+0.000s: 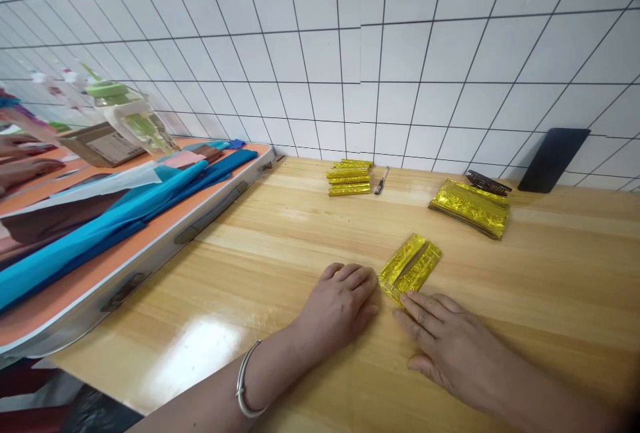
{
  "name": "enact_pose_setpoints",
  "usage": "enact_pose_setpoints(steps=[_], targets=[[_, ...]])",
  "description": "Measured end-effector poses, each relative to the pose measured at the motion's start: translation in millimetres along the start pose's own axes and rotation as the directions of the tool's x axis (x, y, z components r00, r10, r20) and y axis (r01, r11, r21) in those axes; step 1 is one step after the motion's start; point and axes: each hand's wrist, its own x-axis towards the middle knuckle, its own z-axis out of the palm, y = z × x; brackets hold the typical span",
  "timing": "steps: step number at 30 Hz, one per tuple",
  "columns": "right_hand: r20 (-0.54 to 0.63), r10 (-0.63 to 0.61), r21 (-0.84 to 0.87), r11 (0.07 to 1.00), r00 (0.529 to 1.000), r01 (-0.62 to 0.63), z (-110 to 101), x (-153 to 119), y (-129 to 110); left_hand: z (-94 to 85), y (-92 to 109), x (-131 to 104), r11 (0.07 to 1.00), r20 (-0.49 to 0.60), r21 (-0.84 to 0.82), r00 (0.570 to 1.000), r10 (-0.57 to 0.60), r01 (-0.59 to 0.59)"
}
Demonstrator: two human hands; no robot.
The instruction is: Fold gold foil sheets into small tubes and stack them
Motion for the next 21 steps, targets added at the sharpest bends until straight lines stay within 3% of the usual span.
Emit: enact_pose_setpoints(steps=[8,15,21], targets=[[0.075,-0.119,0.038,0.992,0.99,0.117,-9.0,4.4,-15.6,2.4,-1.6,2.4,0.999,-0.017,-0.006,0.998,-0.054,0.054],[0.134,-0.112,0.126,0.987,0.985,0.095,-0.4,2.7,-27.9,5.3,1.5,3.3,0.997,-0.033,-0.009,0.996,-0.083,0.083],[0.081,-0.212,0.228,0.955,0.974,0.189,-17.1,7.8,-30.3,5.9,2.1,0.6,0.998,-0.018,-0.001,0.998,-0.066,0.066]])
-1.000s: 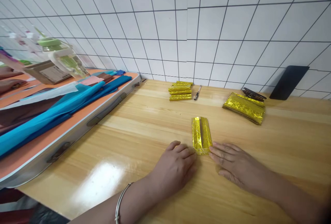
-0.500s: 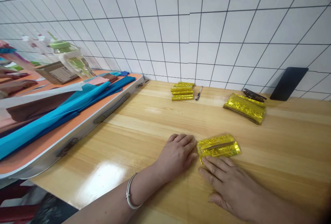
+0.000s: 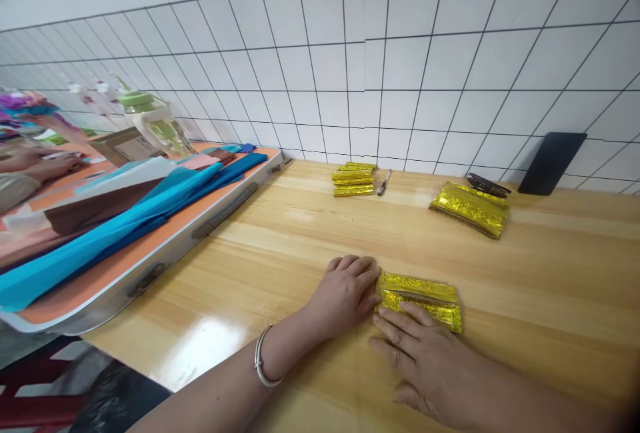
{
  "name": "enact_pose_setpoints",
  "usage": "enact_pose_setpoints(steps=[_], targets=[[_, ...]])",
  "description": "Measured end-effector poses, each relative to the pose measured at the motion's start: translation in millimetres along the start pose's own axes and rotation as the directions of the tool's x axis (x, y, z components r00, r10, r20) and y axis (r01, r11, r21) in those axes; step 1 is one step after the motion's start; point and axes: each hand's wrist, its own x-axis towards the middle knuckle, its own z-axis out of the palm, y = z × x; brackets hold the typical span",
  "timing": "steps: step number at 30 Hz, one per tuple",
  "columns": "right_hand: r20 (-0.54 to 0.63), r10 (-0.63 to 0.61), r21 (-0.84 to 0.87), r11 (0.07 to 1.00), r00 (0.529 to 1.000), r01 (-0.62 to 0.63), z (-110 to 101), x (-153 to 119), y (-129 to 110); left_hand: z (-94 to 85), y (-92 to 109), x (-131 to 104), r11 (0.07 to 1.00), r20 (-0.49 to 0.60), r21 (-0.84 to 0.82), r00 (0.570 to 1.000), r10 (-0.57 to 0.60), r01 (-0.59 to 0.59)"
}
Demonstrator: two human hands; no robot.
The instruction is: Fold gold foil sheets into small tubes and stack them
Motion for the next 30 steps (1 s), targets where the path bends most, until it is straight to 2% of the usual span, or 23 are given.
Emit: enact_pose_setpoints(steps=[3,5,7,11,13,21,30], targets=[[-0.149,-0.016,0.061,0.998,0.989,0.025,-14.0,-4.7,7.9,-1.6,-1.2,-1.2,1.0,0.021,-0.001,1.0,0.022,-0.022],[-0.266,0.068,0.092,0.995,0.962,-0.045,-18.5,-10.6,21.8,-2.8,-2.0,-1.8,0.999,0.035,-0.003,0.999,0.04,-0.04],[-0.328,0.132,0.16,0.984,0.935,-0.083,-17.9,-17.1,41.2,-3.5,-2.6,-2.4,0.999,0.041,0.001,0.998,0.052,-0.052],[-0.33,0.358,0.341,0.908,0.874,-0.243,-8.9,-26.4,75.4,-0.7,-4.0,-2.3,0.998,0.03,0.019,0.998,0.061,-0.062],[-0.282,0.41,0.408,0.869,0.868,-0.278,-4.9,-28.0,82.7,1.4,-5.2,-1.5,0.997,0.017,0.036,0.998,0.068,-0.069],[-0.252,0.339,0.371,0.899,0.906,-0.234,3.4,-27.1,79.6,-1.9,-13.3,13.5,0.987,0.019,0.11,0.993,0.114,-0.116],[-0.284,0.252,0.349,0.926,0.925,-0.145,6.7,-24.7,76.5,-3.4,-36.8,60.5,0.937,0.058,0.162,0.95,0.305,-0.311]])
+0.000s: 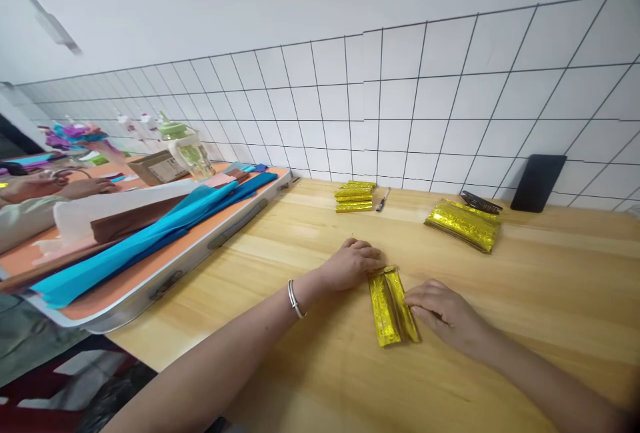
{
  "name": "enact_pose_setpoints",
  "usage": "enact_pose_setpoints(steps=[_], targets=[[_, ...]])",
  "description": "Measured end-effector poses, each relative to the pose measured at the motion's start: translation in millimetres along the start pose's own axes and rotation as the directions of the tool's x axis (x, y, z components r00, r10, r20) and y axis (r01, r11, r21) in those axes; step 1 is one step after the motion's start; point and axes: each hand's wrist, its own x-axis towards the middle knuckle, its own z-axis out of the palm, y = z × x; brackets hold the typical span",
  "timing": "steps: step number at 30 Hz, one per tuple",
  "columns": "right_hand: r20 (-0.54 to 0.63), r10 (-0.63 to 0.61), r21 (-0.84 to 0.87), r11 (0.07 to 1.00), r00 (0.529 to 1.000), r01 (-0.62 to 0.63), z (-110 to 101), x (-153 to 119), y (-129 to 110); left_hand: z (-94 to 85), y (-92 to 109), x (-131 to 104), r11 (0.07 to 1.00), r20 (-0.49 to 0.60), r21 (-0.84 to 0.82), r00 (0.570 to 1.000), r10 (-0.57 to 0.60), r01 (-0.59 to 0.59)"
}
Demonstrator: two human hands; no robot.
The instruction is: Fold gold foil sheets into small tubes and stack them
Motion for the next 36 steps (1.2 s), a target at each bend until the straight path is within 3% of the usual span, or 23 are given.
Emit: enact_pose_setpoints(steps=[7,12,23,27,32,36], targets=[[-0.007,0.015,-0.038,0.999,1.0,-0.015,-0.1,-0.2,-3.7,12.3,-12.3,5.3,0.995,-0.05,-0.081,0.997,0.051,-0.055],[-0.094,0.122,-0.159,0.978,0.988,-0.136,7.0,3.0,11.9,18.6,-12.1,-1.0,0.988,-0.093,-0.13,0.993,0.072,-0.084],[0.023,0.31,-0.364,0.888,0.95,-0.281,9.8,40.1,8.1,15.5,-20.4,-3.7,0.978,-0.088,-0.164,0.99,0.113,-0.126],[0.019,0.278,-0.494,0.838,0.96,-0.233,16.2,40.5,8.2,10.6,-23.5,-18.7,0.973,-0.066,-0.189,0.99,0.121,-0.131],[0.049,0.218,-0.574,0.805,0.975,-0.151,19.2,40.7,12.0,1.0,-26.0,-42.5,0.982,-0.04,-0.186,0.999,0.002,-0.009],[0.072,0.207,-0.588,0.799,0.976,-0.127,20.1,41.2,14.5,-1.6,-23.4,-45.8,0.983,-0.003,-0.183,0.999,-0.034,0.033]])
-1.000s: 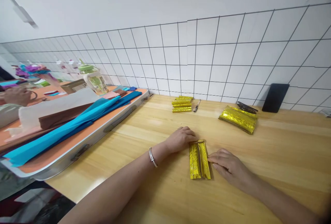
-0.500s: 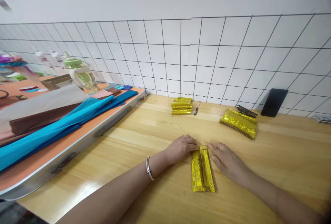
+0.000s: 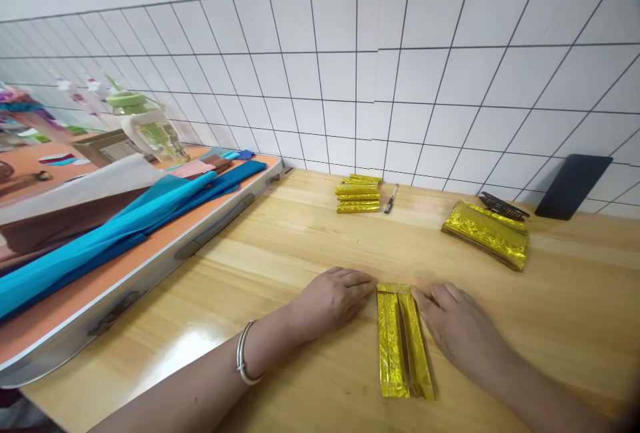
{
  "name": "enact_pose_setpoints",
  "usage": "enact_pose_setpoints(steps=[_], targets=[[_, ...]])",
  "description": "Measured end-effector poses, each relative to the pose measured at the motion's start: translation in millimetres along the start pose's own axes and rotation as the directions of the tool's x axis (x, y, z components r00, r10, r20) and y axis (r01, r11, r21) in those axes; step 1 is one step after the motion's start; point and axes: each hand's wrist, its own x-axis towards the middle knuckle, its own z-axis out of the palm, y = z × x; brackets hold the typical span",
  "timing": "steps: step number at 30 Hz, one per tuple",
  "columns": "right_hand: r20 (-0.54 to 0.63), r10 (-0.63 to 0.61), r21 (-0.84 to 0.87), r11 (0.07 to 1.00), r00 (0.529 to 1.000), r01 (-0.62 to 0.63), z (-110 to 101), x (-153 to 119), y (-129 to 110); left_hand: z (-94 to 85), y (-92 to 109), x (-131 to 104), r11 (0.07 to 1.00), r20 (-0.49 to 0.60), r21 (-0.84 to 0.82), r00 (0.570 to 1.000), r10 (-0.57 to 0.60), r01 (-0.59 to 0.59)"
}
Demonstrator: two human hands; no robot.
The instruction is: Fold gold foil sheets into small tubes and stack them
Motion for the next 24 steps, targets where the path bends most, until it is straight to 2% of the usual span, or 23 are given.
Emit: enact_pose_setpoints(steps=[6,8,13,18,24], targets=[[-0.009,-0.018,-0.002,1.0,1.0,0.018,4.8,0.2,0.6,9.8,4.1,15.5,0.992,-0.096,-0.003,0.988,-0.124,0.125],[-0.016,-0.019,0.005,1.0,1.0,0.02,5.4,0.2,0.5,12.0,3.2,20.9,0.992,-0.106,0.005,0.986,-0.128,0.129],[-0.032,-0.032,0.0,0.999,0.999,0.032,5.9,-0.2,1.3,12.0,1.2,26.3,0.995,-0.062,0.065,0.996,-0.069,0.073],[-0.102,-0.064,0.02,0.998,0.993,0.066,7.1,-1.3,2.7,12.1,3.5,26.7,0.991,-0.014,0.134,1.0,-0.021,0.023],[-0.113,-0.144,0.066,0.986,0.983,0.152,5.5,-3.2,1.8,12.6,8.3,26.6,0.986,0.001,0.153,0.998,-0.059,0.058]])
